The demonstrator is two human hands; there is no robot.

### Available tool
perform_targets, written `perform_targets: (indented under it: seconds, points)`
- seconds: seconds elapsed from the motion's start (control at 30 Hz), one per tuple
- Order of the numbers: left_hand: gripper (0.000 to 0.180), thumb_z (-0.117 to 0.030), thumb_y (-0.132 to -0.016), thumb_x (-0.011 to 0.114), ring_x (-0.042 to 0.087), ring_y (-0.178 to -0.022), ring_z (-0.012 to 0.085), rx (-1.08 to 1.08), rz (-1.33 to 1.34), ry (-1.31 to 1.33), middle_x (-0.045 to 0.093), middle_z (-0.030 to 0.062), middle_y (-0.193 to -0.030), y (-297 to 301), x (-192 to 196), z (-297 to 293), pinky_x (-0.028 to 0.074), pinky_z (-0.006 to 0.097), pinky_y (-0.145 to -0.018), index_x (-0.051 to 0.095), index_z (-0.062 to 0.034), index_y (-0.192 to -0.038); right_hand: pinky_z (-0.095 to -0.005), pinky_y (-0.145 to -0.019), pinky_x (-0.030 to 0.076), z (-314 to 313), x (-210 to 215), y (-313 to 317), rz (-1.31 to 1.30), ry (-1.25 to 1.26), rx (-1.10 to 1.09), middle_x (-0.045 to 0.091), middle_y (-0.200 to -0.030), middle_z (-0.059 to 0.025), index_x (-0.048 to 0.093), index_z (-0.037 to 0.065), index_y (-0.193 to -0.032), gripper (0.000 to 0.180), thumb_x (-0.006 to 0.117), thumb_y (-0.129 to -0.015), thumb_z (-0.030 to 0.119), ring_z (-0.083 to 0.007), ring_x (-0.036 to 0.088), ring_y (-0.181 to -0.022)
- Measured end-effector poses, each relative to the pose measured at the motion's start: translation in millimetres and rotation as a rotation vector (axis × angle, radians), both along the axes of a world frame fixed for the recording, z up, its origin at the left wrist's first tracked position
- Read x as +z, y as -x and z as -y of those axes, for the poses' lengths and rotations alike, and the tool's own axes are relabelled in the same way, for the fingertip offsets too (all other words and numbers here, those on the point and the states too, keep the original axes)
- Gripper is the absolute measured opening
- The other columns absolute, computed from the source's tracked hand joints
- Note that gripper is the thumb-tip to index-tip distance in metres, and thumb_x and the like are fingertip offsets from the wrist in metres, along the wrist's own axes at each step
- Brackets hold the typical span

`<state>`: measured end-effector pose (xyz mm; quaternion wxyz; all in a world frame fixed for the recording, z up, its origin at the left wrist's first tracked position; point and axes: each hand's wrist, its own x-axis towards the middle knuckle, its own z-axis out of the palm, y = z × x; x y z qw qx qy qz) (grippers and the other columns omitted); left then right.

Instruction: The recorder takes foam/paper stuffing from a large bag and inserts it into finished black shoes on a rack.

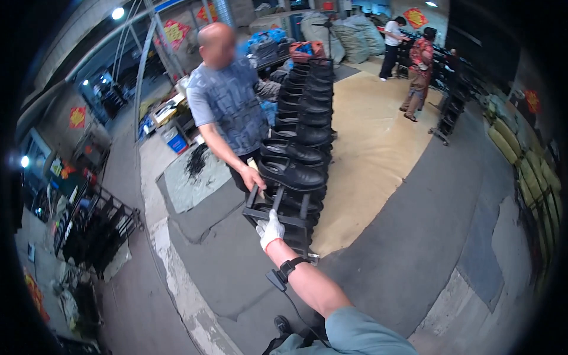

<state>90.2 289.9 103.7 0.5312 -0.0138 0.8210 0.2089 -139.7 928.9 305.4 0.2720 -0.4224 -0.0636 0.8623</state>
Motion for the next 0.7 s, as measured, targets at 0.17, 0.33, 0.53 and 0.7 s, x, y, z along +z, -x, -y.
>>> perform_targets:
  seconds: [0.17, 0.33, 0.53, 0.7]
  points:
    - [0.035, -0.032, -0.101, 0.067, 0.070, -0.115, 0.0376, 0.027, -0.303, -0.181, 0.076, 0.0243, -0.116, -3, -7, 11, 0.055, 0.052, -0.101, 0.079, -0.0033, -0.118, -0.0581, -0.113, 0.052, 101, -24, -35, -0.105, 0.080, -0.110, 0.070, -0.140, -0.0194, 0.064, 0.007, -0.144, 0.056, 0.058, -0.114, 0.054, -0.0406, 0.065, -0.131]
    - [0.034, -0.031, -0.098, 0.070, 0.079, -0.109, 0.0373, 0.091, -0.253, -0.220, 0.083, 0.0186, -0.113, 43, 4, 21, 0.061, 0.043, -0.100, 0.083, -0.0083, -0.119, -0.0598, -0.101, 0.060, 125, -29, -71, -0.135, -0.079, -0.148, 0.072, -0.129, -0.0219, 0.062, 0.003, -0.141, 0.055, 0.062, -0.113, 0.050, -0.0415, 0.072, -0.113]
    - [0.031, -0.024, -0.100, 0.069, 0.079, -0.089, 0.0277, 0.078, -0.355, -0.228, 0.081, 0.0176, -0.097, 58, -68, 179, 0.063, 0.039, -0.083, 0.081, 0.0000, -0.117, -0.0605, -0.127, 0.041, 180, -13, -129, -0.063, -0.092, -0.224, 0.057, -0.161, -0.0249, 0.055, 0.000, -0.153, 0.061, 0.054, -0.116, 0.048, -0.0430, 0.055, -0.148]
    - [0.026, -0.017, -0.103, 0.066, 0.075, -0.068, 0.0230, 0.392, -0.086, -0.106, 0.077, 0.0127, -0.083, 40, -77, 307, 0.062, 0.040, -0.061, 0.076, 0.0051, -0.113, -0.0653, -0.125, 0.042, 227, -24, -183, -0.074, -0.170, -0.293, 0.055, -0.161, -0.0267, 0.046, -0.001, -0.159, 0.060, 0.052, -0.117, 0.042, -0.0444, 0.055, -0.148]
